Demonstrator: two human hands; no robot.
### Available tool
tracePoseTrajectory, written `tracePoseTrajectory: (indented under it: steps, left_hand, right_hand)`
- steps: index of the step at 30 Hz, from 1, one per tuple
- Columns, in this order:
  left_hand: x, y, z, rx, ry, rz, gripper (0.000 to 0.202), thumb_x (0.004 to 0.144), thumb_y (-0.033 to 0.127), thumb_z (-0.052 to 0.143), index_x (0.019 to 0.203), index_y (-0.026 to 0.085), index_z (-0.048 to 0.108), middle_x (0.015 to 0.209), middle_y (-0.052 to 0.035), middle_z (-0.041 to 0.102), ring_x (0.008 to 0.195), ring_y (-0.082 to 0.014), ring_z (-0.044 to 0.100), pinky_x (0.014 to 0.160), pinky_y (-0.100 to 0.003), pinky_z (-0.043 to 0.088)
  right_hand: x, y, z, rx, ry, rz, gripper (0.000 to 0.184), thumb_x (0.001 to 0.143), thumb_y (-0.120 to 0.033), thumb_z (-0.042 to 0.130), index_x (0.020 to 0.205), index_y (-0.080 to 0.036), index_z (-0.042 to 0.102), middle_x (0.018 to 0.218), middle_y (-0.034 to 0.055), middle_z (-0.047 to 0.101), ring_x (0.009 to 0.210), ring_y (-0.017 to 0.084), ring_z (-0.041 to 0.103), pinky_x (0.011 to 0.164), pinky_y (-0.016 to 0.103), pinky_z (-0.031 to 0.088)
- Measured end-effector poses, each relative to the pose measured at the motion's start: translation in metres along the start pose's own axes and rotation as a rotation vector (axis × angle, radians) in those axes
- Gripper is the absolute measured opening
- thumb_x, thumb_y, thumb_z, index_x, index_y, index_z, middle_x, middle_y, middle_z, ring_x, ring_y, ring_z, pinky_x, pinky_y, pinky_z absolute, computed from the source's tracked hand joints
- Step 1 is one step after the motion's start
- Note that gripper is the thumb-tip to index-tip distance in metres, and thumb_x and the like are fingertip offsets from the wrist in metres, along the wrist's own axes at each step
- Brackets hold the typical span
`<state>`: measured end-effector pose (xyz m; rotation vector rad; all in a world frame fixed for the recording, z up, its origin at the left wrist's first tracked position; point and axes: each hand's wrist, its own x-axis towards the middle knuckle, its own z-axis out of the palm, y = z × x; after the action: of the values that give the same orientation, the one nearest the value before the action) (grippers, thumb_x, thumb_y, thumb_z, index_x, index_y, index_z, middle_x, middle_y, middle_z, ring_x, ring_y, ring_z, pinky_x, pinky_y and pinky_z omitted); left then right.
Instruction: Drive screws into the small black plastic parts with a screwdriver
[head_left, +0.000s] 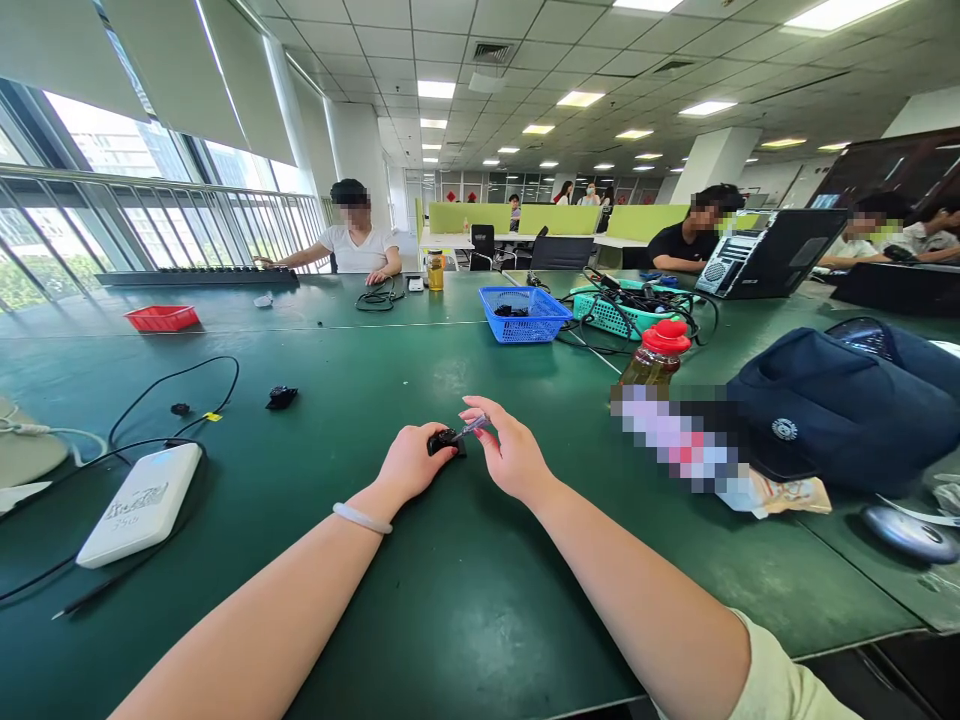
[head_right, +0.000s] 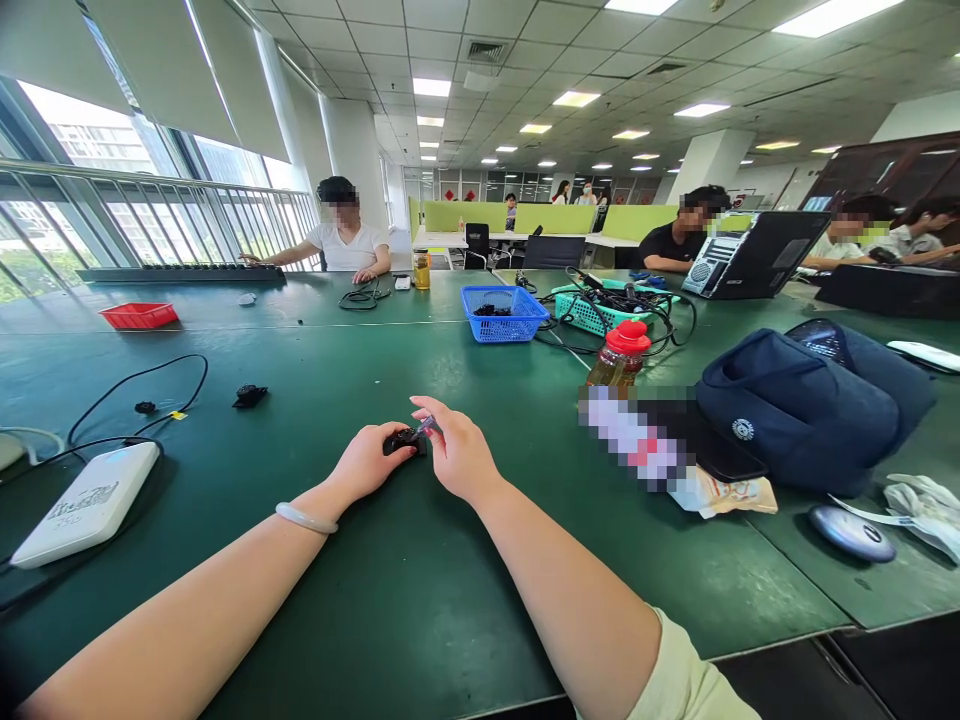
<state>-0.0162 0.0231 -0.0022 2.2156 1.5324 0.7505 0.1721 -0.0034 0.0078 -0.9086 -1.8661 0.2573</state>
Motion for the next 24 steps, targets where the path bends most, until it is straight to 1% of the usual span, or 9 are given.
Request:
tracePoseTrajectory:
  steps: [7, 11, 14, 24]
  left_hand:
    - [0.0000, -0.0025, 0.0014, 0.017, 0.010, -0.004, 0.027, 0.084, 0.031, 0.065, 0.108, 0.022, 0.071, 0.103, -0.0066, 0.074, 0.097, -0.0259, 0.066, 0.089, -0.038, 0.050]
    - [0.0000, -0.0021, 0.0014, 0.016, -0.011, -0.016, 0.026, 0.085, 0.033, 0.064, 0.108, 0.022, 0.071, 0.104, -0.0065, 0.074, 0.099, -0.0264, 0.065, 0.090, -0.038, 0.050]
    - [-0.0003, -0.0011, 0.0010, 0.038, -0.006, -0.029, 0.028, 0.085, 0.033, 0.064, 0.110, 0.022, 0.071, 0.104, -0.0067, 0.074, 0.102, -0.0280, 0.063, 0.091, -0.040, 0.049]
    - [-0.0001, -0.0001, -0.0002, 0.036, 0.002, -0.019, 0.026, 0.085, 0.033, 0.065, 0.108, 0.022, 0.071, 0.104, -0.0069, 0.074, 0.099, -0.0268, 0.065, 0.088, -0.038, 0.049]
  right_hand:
    - [-0.0009, 0.0008, 0.0005, -0.057, 0.023, -0.013, 0.043, 0.089, -0.009, 0.049, 0.126, -0.029, 0.056, 0.105, 0.0022, 0.075, 0.095, 0.019, 0.070, 0.090, 0.037, 0.055]
    - [-0.0008, 0.0005, 0.0005, -0.066, 0.018, 0.000, 0.041, 0.089, -0.010, 0.050, 0.126, -0.028, 0.057, 0.104, 0.0024, 0.075, 0.093, 0.019, 0.069, 0.089, 0.037, 0.055]
    - [-0.0005, 0.0004, 0.0001, -0.066, 0.019, 0.010, 0.040, 0.090, -0.011, 0.050, 0.126, -0.028, 0.056, 0.105, 0.0023, 0.075, 0.094, 0.019, 0.069, 0.090, 0.037, 0.054]
    - [0.0003, -0.0021, -0.0015, -0.031, 0.002, 0.045, 0.038, 0.089, -0.012, 0.050, 0.123, -0.028, 0.057, 0.104, 0.0026, 0.074, 0.094, 0.019, 0.070, 0.089, 0.038, 0.054]
